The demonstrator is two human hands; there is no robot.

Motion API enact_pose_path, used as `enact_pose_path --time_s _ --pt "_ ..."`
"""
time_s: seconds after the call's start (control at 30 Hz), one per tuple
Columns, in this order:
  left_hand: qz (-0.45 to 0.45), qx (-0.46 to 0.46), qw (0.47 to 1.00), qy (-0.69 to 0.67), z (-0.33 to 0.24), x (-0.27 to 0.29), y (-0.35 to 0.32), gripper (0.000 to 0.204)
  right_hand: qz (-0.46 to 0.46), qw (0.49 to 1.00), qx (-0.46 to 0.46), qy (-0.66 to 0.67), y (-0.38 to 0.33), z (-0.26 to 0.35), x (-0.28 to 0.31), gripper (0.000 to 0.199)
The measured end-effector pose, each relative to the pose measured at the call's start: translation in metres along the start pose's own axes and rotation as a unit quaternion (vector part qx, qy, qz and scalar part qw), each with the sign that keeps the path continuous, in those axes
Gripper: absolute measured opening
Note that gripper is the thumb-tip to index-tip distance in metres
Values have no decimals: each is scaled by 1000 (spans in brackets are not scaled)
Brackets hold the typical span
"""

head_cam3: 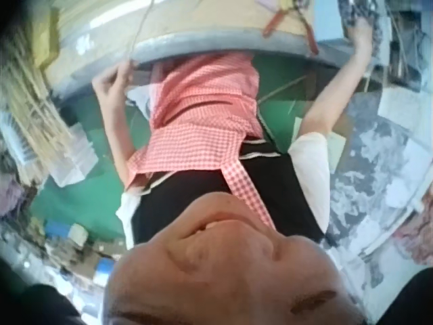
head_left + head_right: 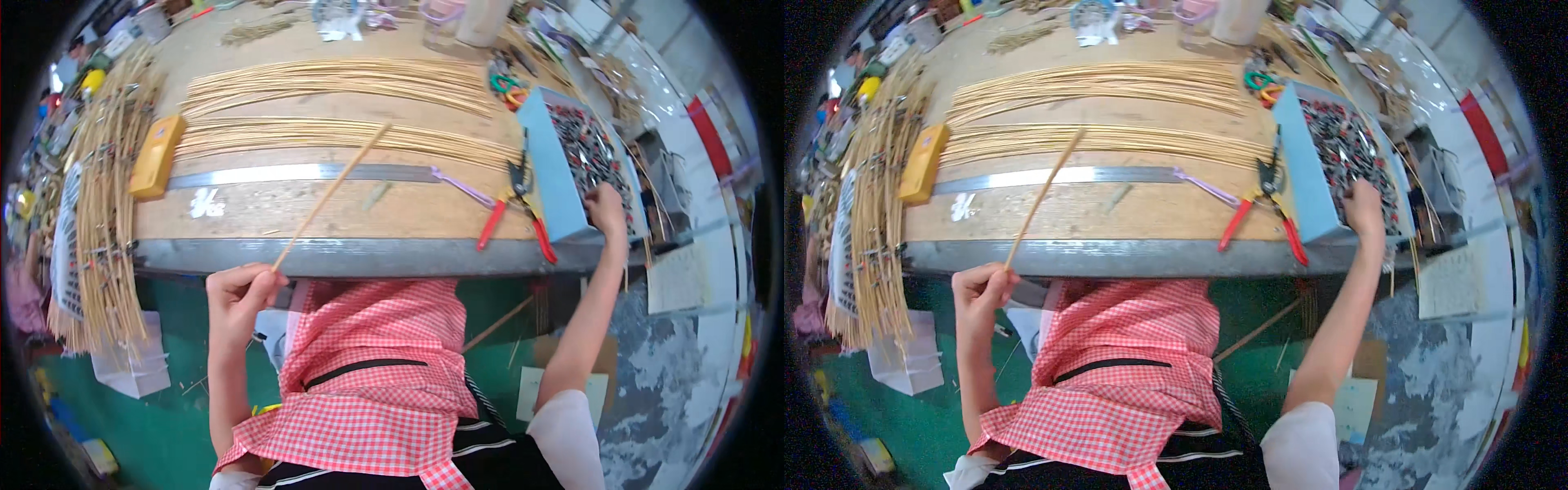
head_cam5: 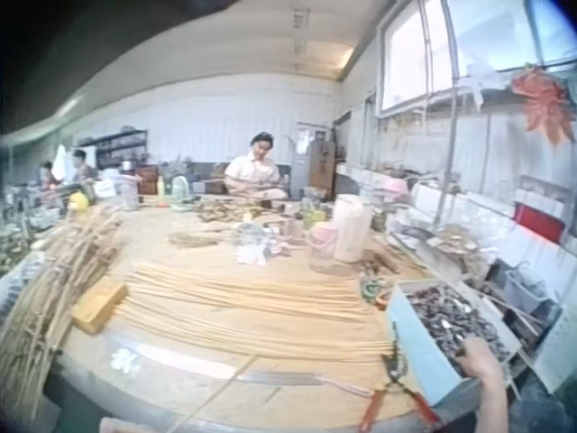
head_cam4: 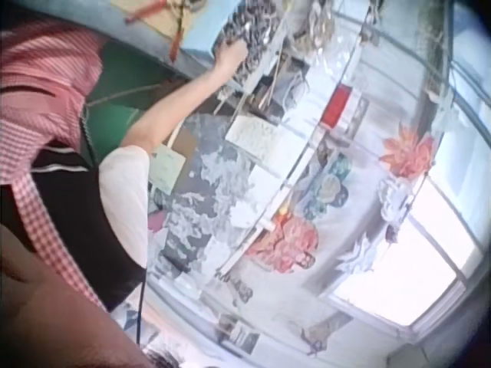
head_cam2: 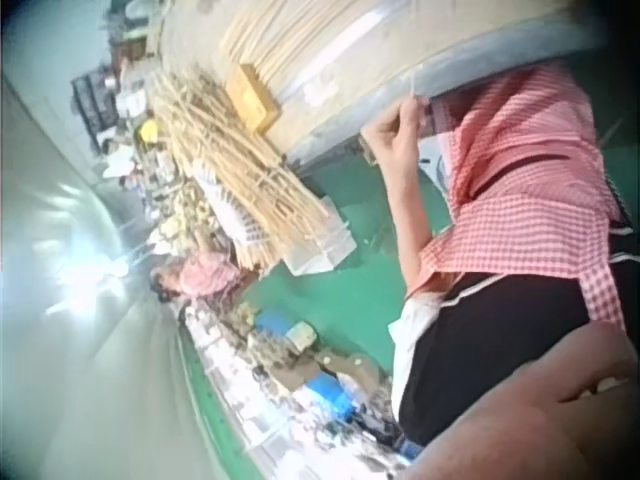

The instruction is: The person sits at a workbench and assembles long bamboo sticks. They pick up sticks, align them, and secure them together using small metal clips. The person occasionally uses a ruler to measure the sticks and adjusts a small fan on the table.

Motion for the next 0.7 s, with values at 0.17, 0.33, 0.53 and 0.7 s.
enact_pose_path --time_s 0.17,0.33,0.53,0.7 --pt "16 -1 1000 -25 4 3 -2 17 -107 991 -79 -30 -3 -11 29 12" --pt "32 -11 999 -34 0 -2 -3 19 -220 971 -79 -57 -16 4 71 17" --pt "38 -31 998 -42 0 -3 -2 18 -213 969 -123 -22 -16 0 71 20" --pt "30 -32 998 -51 0 -2 -1 17 28 994 5 108 -13 38 24 24"
Point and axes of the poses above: each hand's wrist, its own y-axis towards the middle knuckle, its own x-axis out of the back of the hand, z = x × y, the point moved 10 cm from there along y, towards the middle knuckle, and after that the axes turned 10 degrees about -y, right-handed, at the moved point
